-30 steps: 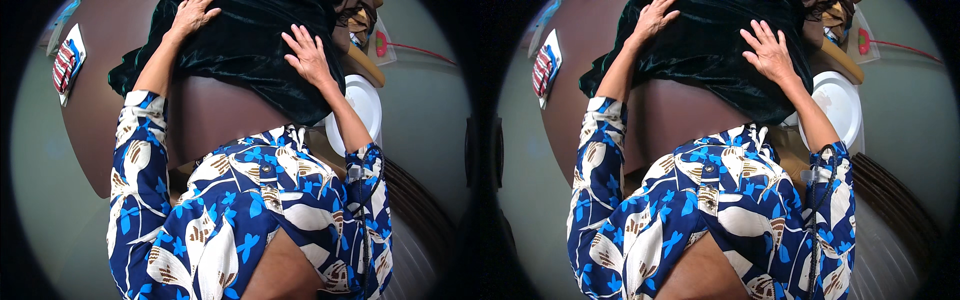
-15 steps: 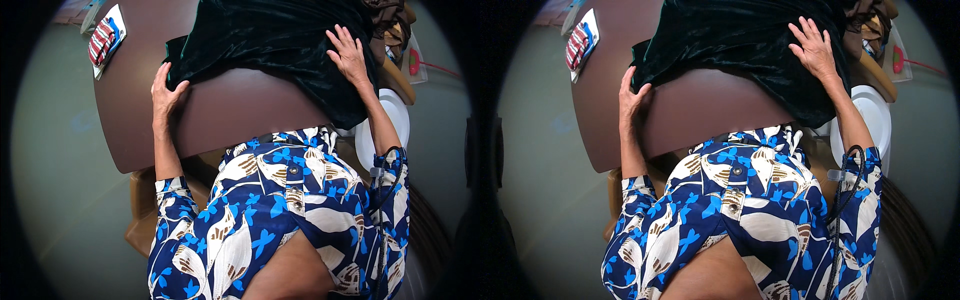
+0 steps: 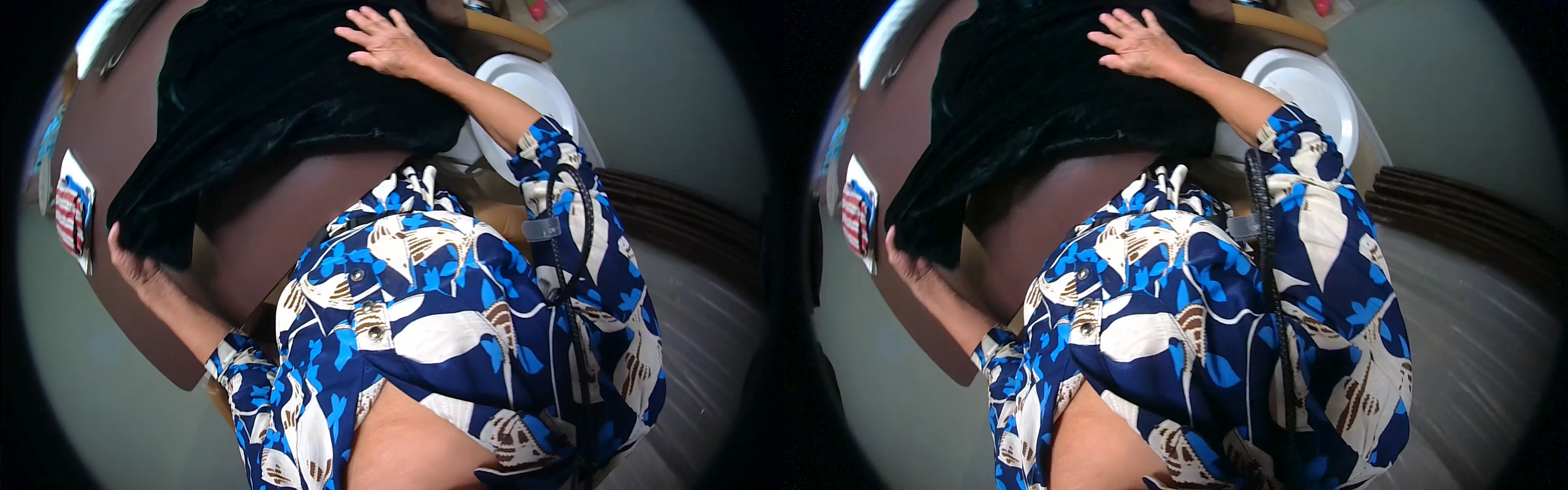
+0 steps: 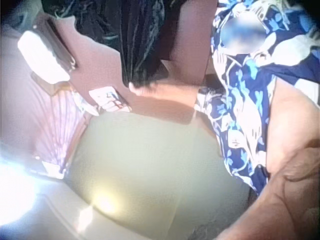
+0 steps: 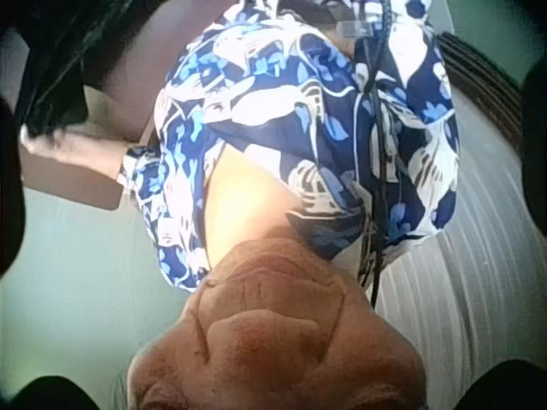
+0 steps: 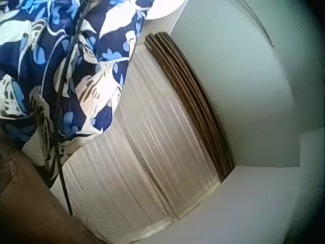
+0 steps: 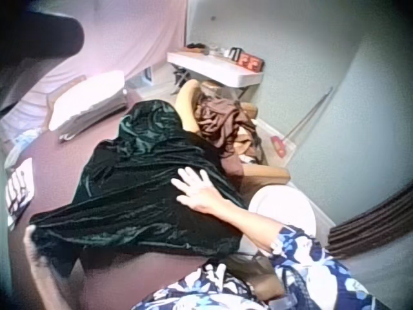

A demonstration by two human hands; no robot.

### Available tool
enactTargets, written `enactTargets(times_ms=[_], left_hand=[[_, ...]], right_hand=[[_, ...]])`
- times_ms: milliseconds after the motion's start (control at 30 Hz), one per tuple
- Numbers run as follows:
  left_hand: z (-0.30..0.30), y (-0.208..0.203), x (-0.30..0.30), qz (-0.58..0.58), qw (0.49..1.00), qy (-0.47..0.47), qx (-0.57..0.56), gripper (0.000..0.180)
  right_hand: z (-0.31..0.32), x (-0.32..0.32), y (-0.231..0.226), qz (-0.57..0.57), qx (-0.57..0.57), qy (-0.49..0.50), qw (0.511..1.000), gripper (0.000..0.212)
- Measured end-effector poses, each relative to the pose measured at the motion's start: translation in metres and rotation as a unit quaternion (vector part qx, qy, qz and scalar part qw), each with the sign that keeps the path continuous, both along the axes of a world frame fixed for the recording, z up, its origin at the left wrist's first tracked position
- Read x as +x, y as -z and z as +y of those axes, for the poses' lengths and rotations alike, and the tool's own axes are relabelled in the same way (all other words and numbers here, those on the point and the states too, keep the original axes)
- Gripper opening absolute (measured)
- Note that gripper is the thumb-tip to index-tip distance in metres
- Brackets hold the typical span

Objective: The person folds a white towel and places it on the table. They then unfold and refold a dark green velvet cloth, followed by unfolding and refolding a brown cloth. The person handles each item one at a time on a brown table.

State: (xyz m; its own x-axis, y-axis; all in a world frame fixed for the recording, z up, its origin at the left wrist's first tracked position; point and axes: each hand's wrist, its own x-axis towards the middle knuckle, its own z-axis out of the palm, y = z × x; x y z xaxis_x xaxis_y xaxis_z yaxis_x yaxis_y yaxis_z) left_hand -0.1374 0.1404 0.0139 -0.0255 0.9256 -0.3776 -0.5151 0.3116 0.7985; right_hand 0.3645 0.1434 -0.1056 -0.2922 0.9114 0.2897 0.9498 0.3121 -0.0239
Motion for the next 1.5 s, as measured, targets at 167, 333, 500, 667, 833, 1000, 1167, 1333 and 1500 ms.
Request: enactTargets(times_ms=[167, 333, 500, 667, 833, 1000, 1167, 1333, 1500], left_hand=[[-0.014, -0.025, 0.036, 0.194, 0.973, 0.036, -0.121, 0.034], [-0.014, 0.051, -0.051, 0.664, 0.744, 0.065, -0.038, 0.032], [-0.049, 0.005, 0.053, 0.715, 0.666, -0.119, 0.176, 0.024], [-0.053, 0.014, 0.113, 0.694, 0.669, 0.072, 0.255, 0.024], [-0.033, 0.066, 0.071, 0.814, 0.53, 0.145, 0.188, 0.044], [-0.036, 0.066, 0.069, 0.816, 0.54, 0.165, 0.124, 0.056], [-0.036, 0.06, 0.065, 0.815, 0.541, 0.172, 0.114, 0.06], [-0.033, 0.058, 0.064, 0.806, 0.552, 0.182, 0.113, 0.063], [-0.034, 0.051, 0.057, 0.795, 0.571, 0.183, 0.09, 0.056]], right_hand=[[-0.003, 0.001, -0.005, 0.016, 0.002, -0.003, 1.0, 0.046], [0.001, -0.007, -0.006, 0.039, 0.018, -0.012, 0.999, 0.046], [0.003, -0.005, 0.002, 0.008, 0.032, 0.02, 0.999, 0.045], [-0.015, -0.001, -0.038, 0.081, -0.017, -0.052, 0.995, 0.051], [-0.013, -0.006, -0.041, 0.081, -0.034, -0.048, 0.995, 0.05], [-0.039, -0.022, -0.043, 0.116, 0.018, -0.063, 0.991, 0.046], [-0.125, -0.057, -0.087, 0.211, -0.022, -0.184, 0.96, 0.041], [-0.138, -0.041, -0.072, 0.206, -0.026, -0.116, 0.971, 0.028], [-0.136, -0.041, -0.084, 0.369, -0.115, -0.153, 0.91, 0.014]])
